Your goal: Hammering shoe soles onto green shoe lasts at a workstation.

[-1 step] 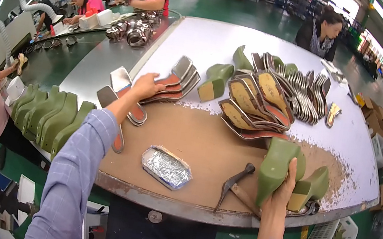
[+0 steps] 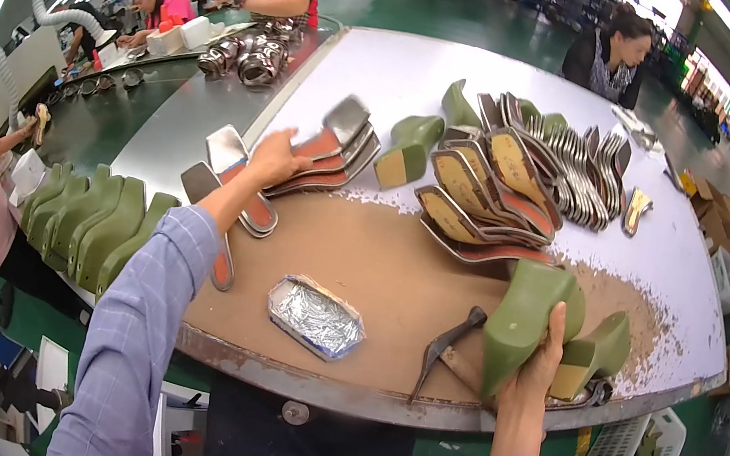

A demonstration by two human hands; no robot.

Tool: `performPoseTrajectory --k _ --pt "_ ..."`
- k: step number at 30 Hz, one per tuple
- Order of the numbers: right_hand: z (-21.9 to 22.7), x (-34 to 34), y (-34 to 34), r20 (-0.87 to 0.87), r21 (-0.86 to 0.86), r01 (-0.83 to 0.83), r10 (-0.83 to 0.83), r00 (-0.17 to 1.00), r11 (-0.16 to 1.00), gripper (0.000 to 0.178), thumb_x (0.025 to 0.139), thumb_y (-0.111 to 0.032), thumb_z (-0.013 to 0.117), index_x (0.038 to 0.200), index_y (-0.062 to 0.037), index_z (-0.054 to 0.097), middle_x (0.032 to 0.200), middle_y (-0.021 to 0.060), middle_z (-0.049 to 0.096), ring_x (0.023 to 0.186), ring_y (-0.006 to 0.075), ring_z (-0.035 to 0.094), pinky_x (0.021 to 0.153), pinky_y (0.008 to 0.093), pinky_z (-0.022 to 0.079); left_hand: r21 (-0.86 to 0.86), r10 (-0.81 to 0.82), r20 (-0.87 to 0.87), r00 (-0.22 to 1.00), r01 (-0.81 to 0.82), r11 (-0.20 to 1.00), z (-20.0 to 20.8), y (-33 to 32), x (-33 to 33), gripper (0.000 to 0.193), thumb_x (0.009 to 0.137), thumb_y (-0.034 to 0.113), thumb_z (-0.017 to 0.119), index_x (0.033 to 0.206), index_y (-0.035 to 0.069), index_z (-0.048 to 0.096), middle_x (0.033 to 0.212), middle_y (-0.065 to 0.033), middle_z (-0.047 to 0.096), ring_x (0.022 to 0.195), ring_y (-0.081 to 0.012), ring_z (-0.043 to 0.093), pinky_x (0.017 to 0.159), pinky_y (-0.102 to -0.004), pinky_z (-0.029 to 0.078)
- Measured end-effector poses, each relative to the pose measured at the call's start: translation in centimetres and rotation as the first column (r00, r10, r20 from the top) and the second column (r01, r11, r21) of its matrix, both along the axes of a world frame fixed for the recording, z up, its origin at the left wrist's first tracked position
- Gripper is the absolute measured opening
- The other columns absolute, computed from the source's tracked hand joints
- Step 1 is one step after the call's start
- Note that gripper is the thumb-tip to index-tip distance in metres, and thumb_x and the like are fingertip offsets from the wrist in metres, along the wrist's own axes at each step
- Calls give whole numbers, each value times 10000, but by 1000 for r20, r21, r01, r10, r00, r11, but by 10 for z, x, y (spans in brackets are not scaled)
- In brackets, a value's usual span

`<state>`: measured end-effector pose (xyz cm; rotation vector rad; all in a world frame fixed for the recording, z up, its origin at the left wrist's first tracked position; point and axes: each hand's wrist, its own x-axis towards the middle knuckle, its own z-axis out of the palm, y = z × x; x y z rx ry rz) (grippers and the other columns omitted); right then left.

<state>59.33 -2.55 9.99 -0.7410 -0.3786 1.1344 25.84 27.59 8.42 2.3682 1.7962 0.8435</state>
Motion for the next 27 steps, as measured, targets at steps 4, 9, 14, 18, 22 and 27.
performPoseTrajectory --k 4,9,14,18,22,27 --pt "-2 -19 -14 163 8 83 -84 983 996 559 902 -496 586 1205 -29 536 979 81 626 835 184 644 705 314 569 129 27 171 985 -49 990 46 -23 11 576 782 59 656 1317 25 444 1155 -201 530 1072 -406 557 884 -493 456" --pt "45 -64 -27 707 187 154 -242 665 970 719 821 -264 740 1379 7 376 1181 113 570 1008 212 589 868 340 502 348 -301 562 771 110 931 76 -102 30 654 840 69 587 1409 21 267 1337 -192 423 1159 -414 499 993 -458 393" --pt "91 -163 -10 956 295 -209 -290 56 932 535 890 -300 664 1286 27 509 1224 144 580 1087 229 576 949 348 448 163 42 959 -280 666 728 72 -251 35 596 969 456 454 1380 34 356 1278 -152 499 1068 -269 588 908 -376 505" --pt "59 -177 -45 755 -6 -503 333 564 864 629 921 -390 615 1351 23 410 1256 197 527 1197 233 493 977 350 416 156 244 877 -415 725 671 78 -278 -2 599 907 490 476 1265 9 477 1140 -149 584 1011 -261 612 838 -367 537" --pt "31 -182 -69 645 -80 -646 533 547 759 676 890 -281 680 1350 18 284 1290 207 450 1226 237 448 1020 357 378 144 126 934 -334 675 724 62 -293 -9 658 869 471 531 1303 -16 444 1201 -193 558 1091 -302 576 911 -403 503" --pt "-20 -162 -77 977 179 -411 -112 181 894 648 718 33 780 1194 -111 364 1184 205 472 1096 339 551 868 406 501 331 -166 921 -354 480 813 62 -310 -41 650 918 472 551 1367 30 393 1298 -223 506 1178 -363 534 972 -440 473"
